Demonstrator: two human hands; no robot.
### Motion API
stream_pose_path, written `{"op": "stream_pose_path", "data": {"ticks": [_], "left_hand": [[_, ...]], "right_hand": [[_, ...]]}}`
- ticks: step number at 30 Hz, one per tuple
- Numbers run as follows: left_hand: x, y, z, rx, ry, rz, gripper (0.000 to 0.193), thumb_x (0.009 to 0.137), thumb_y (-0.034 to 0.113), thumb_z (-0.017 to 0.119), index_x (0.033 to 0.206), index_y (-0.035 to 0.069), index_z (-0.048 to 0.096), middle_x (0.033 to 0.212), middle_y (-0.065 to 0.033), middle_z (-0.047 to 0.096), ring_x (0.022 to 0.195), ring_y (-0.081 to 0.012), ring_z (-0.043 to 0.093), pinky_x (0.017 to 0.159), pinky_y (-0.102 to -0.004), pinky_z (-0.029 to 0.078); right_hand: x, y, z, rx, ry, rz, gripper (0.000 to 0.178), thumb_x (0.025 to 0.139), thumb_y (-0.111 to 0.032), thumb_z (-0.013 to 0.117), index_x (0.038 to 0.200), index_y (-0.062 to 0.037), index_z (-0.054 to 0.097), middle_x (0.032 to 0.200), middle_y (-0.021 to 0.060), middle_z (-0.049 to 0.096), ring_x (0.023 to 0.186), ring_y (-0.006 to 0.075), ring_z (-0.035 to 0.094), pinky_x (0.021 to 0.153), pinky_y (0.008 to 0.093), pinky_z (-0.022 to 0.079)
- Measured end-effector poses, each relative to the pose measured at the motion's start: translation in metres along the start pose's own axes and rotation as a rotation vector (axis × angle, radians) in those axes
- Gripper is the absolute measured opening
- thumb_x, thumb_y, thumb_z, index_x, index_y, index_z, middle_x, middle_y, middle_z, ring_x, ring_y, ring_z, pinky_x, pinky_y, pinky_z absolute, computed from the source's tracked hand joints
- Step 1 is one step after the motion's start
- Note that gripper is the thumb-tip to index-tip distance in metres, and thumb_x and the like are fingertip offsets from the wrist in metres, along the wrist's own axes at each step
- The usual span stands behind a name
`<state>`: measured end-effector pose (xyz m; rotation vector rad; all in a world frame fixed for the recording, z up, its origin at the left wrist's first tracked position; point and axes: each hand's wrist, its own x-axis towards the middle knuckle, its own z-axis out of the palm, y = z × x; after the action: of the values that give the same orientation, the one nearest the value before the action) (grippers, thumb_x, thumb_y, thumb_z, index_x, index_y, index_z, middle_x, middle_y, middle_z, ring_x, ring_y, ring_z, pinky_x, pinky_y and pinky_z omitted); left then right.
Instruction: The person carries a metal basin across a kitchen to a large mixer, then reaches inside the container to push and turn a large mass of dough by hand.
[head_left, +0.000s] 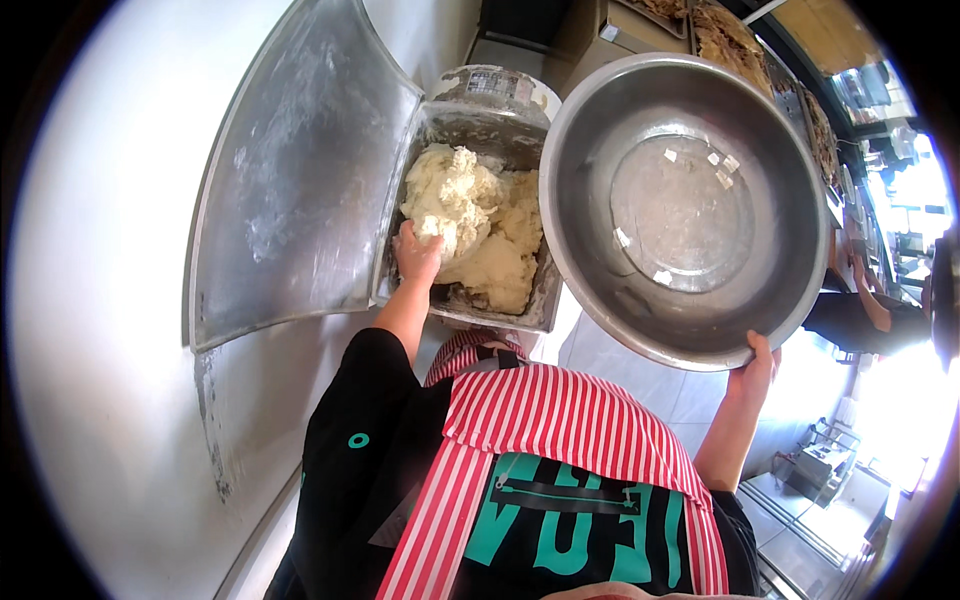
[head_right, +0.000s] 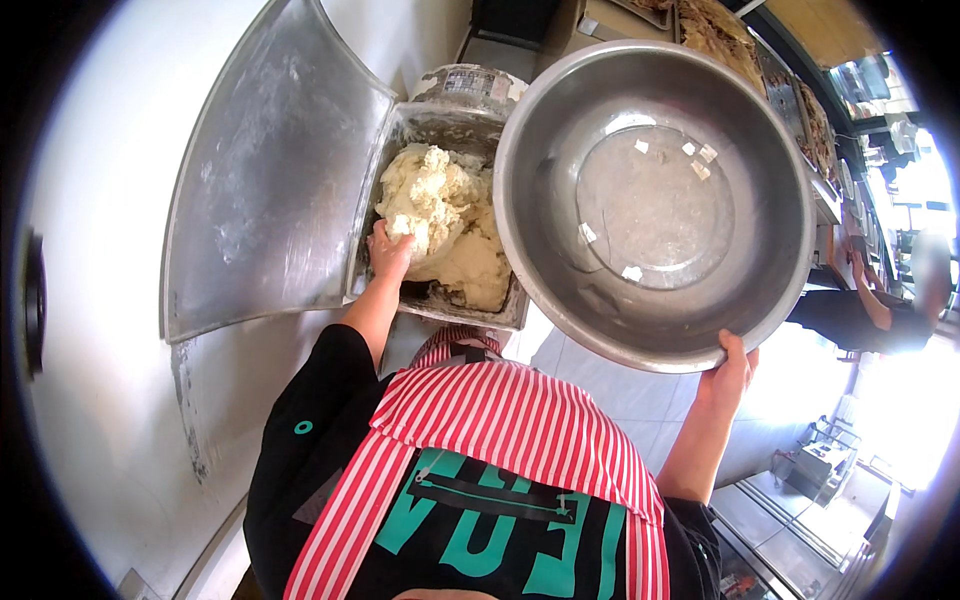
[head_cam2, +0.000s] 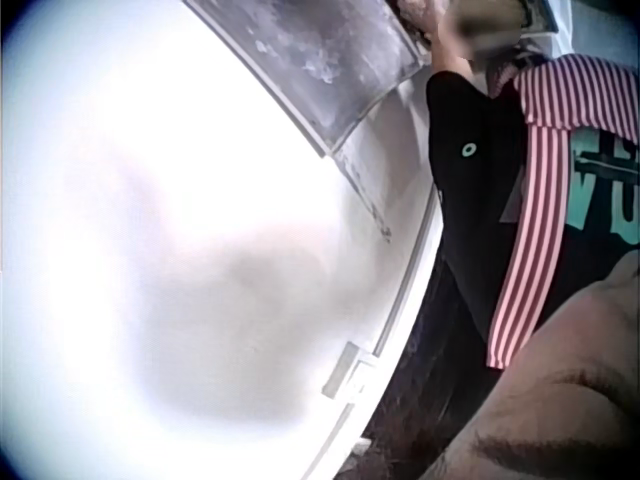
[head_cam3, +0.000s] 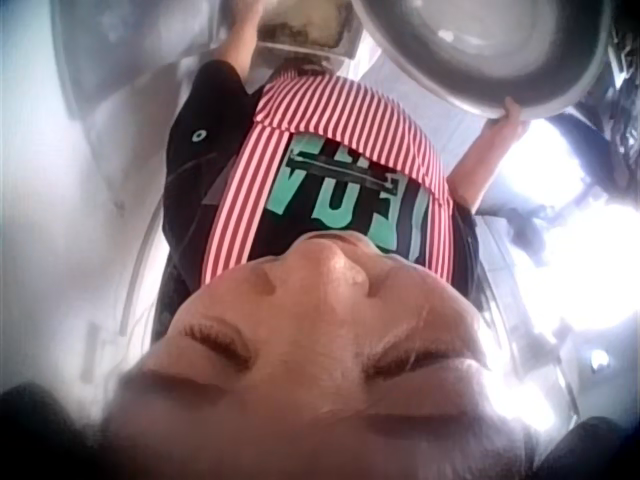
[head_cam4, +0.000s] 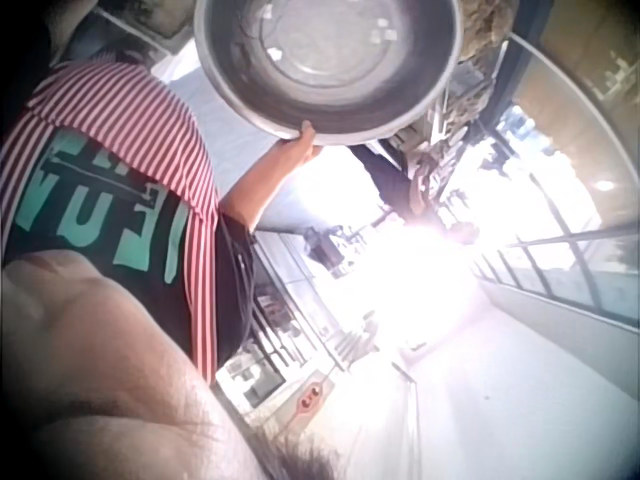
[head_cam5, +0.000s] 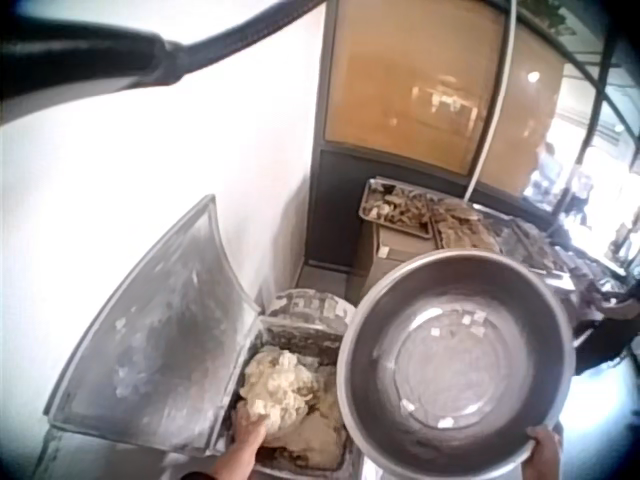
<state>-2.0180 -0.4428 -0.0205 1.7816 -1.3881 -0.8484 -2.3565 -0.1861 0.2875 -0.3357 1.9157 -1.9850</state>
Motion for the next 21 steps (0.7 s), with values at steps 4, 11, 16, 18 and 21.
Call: {"op": "stream_pose_path", "data": {"ticks": [4, 11, 16, 18, 21], "left_hand": [[-0.011, 0.013, -0.002, 0.307, -0.001, 0.198, 0.050, 0.066, 0.021, 0.065, 0.112, 0.009, 0.048, 0.106, -0.0200, 0.050, 0.102, -0.0390, 0.046, 0.083, -0.0455, 0.043], [-0.024, 0.046, -0.003, 0.473, -0.305, 0.367, 0.058, 0.072, 0.036, 0.064, 0.120, 0.011, 0.043, 0.114, -0.0236, 0.046, 0.110, -0.0391, 0.041, 0.084, -0.0480, 0.042], [-0.023, 0.048, 0.000, 0.684, -0.308, 0.295, 0.081, 0.076, 0.047, 0.060, 0.140, 0.013, 0.024, 0.142, -0.0277, 0.017, 0.132, -0.0429, 0.014, 0.100, -0.0645, 0.009], [-0.020, 0.062, 0.010, 0.646, -0.253, 0.421, 0.081, 0.076, 0.046, 0.060, 0.140, 0.013, 0.023, 0.141, -0.0277, 0.019, 0.132, -0.0437, 0.015, 0.100, -0.0637, 0.012], [0.001, 0.066, 0.053, 0.445, -0.372, 0.489, 0.085, 0.076, 0.043, 0.063, 0.142, 0.014, 0.018, 0.143, -0.0256, 0.017, 0.132, -0.0410, 0.016, 0.101, -0.0571, 0.020]], "right_hand": [[0.001, -0.004, 0.004, 0.009, -0.009, -0.003, 0.050, 0.072, 0.002, 0.054, 0.120, 0.0068, 0.043, 0.112, 0.0159, 0.052, 0.102, 0.0265, 0.051, 0.089, 0.0368, 0.043], [0.007, -0.005, 0.015, 0.027, -0.018, -0.008, 0.049, 0.072, 0.003, 0.053, 0.120, 0.0060, 0.043, 0.110, 0.0155, 0.053, 0.101, 0.0264, 0.052, 0.089, 0.0368, 0.043], [0.013, 0.001, 0.005, 0.029, 0.037, 0.011, 0.044, 0.072, 0.004, 0.053, 0.116, 0.0056, 0.047, 0.107, 0.0148, 0.054, 0.098, 0.0255, 0.053, 0.087, 0.0359, 0.044], [0.016, 0.002, -0.004, 0.028, 0.071, 0.015, 0.042, 0.073, 0.004, 0.054, 0.114, 0.0054, 0.048, 0.106, 0.0144, 0.055, 0.096, 0.0250, 0.054, 0.085, 0.0354, 0.045], [0.023, 0.013, -0.009, 0.025, 0.112, 0.013, 0.040, 0.073, 0.005, 0.054, 0.112, 0.0051, 0.049, 0.103, 0.0132, 0.056, 0.094, 0.0238, 0.055, 0.085, 0.0348, 0.045]]}}
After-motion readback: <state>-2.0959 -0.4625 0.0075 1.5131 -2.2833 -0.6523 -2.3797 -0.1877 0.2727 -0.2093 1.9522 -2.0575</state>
